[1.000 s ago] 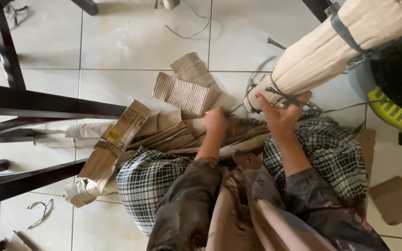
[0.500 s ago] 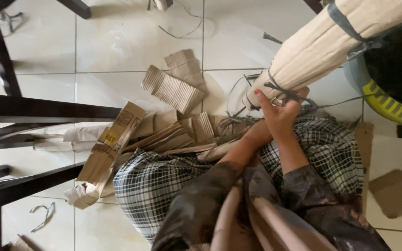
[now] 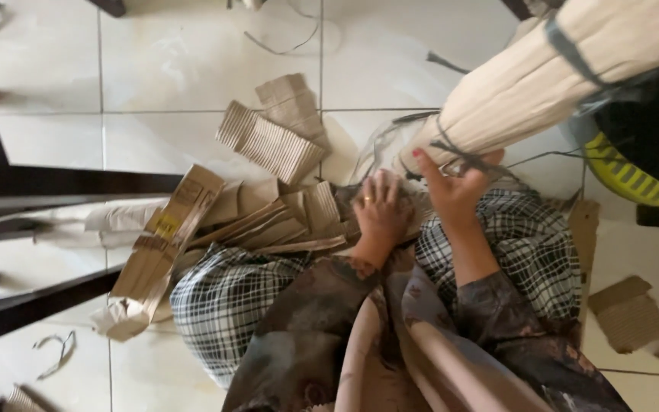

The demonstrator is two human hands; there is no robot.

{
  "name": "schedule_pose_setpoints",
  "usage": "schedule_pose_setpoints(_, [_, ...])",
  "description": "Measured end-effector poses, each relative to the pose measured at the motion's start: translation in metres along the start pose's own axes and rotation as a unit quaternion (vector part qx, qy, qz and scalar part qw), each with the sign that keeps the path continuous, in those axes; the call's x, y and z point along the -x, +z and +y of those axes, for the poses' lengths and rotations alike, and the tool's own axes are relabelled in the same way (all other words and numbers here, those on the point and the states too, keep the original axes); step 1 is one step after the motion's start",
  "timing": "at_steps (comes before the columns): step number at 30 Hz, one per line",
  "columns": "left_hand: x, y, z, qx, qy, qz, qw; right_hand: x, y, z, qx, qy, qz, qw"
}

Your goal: The person sits on the floor and ties black string around cylindrical rolls of corrugated cardboard. They use scissors to cut the string and place the cut pieces into a nearby basin. The person handles multiple rolls, securing them with string.

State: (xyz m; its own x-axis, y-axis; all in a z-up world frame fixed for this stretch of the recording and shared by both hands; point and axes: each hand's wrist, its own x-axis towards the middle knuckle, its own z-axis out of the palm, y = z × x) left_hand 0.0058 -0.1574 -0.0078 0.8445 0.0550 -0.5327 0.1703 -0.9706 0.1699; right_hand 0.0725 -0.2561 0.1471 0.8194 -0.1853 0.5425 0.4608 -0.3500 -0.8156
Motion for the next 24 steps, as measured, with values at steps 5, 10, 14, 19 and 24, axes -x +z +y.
schedule_pose_setpoints(5, [0.015, -0.030, -0.034, -0.017, -0.123, -0.054, 0.991, 0.026, 0.001, 0.035, -0.056, 0.112, 0.002, 0.992])
schedule_pose_setpoints(10, [0.001, -0.004, -0.064, 0.063, -0.203, -0.076, 0.974, 0.032, -0.016, 0.054, -0.061, 0.132, 0.012, 0.989])
schedule_pose_setpoints(14, [-0.011, 0.024, -0.077, -0.019, -0.165, -0.146, 0.975, 0.034, -0.025, 0.068, -0.064, 0.024, 0.011, 0.998])
schedule_pose_setpoints(19, [0.007, 0.017, -0.072, -0.040, -0.152, -0.260, 0.953, 0.033, -0.033, 0.086, -0.029, 0.016, 0.033, 0.999])
schedule_pose_setpoints(24, [0.028, -0.035, -0.049, -0.001, -0.130, -0.054, 0.990, 0.033, -0.047, 0.106, -0.012, 0.029, 0.047, 0.998])
